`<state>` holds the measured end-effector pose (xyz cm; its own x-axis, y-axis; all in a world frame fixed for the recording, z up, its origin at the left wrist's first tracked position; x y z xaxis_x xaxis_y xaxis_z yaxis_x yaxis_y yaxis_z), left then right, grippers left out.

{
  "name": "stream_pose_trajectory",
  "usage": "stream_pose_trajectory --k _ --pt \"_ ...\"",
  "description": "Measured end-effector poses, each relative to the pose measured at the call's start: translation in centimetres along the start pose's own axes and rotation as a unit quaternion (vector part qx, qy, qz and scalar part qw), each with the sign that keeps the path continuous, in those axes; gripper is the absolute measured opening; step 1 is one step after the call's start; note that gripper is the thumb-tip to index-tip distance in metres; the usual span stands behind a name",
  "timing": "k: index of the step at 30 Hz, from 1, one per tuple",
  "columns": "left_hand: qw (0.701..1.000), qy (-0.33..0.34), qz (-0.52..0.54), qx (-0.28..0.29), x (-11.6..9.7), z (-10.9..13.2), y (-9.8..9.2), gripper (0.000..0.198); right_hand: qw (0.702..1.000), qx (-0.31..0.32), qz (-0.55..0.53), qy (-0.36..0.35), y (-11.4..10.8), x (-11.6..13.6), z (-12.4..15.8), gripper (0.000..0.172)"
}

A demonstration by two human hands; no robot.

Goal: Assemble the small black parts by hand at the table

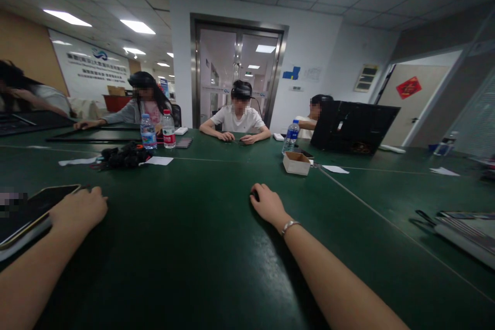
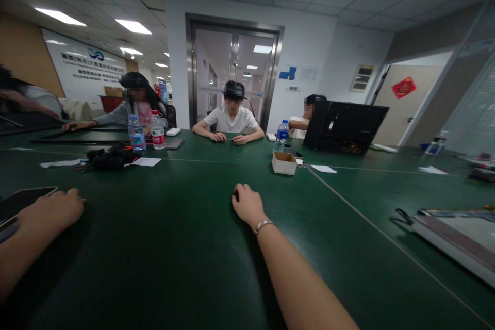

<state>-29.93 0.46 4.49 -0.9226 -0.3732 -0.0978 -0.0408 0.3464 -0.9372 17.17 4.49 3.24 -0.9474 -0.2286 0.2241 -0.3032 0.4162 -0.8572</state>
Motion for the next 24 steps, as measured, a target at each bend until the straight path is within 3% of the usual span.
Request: stream_pose_trajectory --k 3,6,13,19,24 --pt "0.998 -0.025 -0.061 0.025 -0.2 0.6 -0.2 0.04 0.999 0.02 -0.031 -0.04 1.4 4.3 -0.6 0.019" --pt "0.995 -0.018 -0.092 0.018 -0.9 0.8 -0.8 0.041 0.996 0.028 -0.051 -0.065 1.8 6.3 -0.7 0.019" --pt "0.992 -0.028 -0.117 0.038 -0.6 0.9 -0.5 0.044 0.993 0.034 -0.082 -0.077 1.3 5.7 -0.2 0.019" --pt "0.99 -0.046 -0.129 -0.019 -0.4 1.2 -1.2 0.046 0.993 0.035 -0.08 -0.08 1.3 6.0 -0.2 0.025" --pt "0.992 -0.05 -0.109 -0.033 -0.4 1.4 -1.3 0.045 0.992 0.037 -0.101 -0.069 1.1 5.8 -0.2 0.031"
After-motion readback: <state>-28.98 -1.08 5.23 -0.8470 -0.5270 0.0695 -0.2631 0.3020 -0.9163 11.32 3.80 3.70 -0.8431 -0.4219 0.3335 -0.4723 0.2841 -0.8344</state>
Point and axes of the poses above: each hand's wrist, its own z-axis away from the middle knuckle, its own y-axis out of the palm, x = y × z, the point moved 8 cm from there along -z, towards the middle knuckle, and after that the axes turned 12 degrees about -x, right-handed, at the moved point
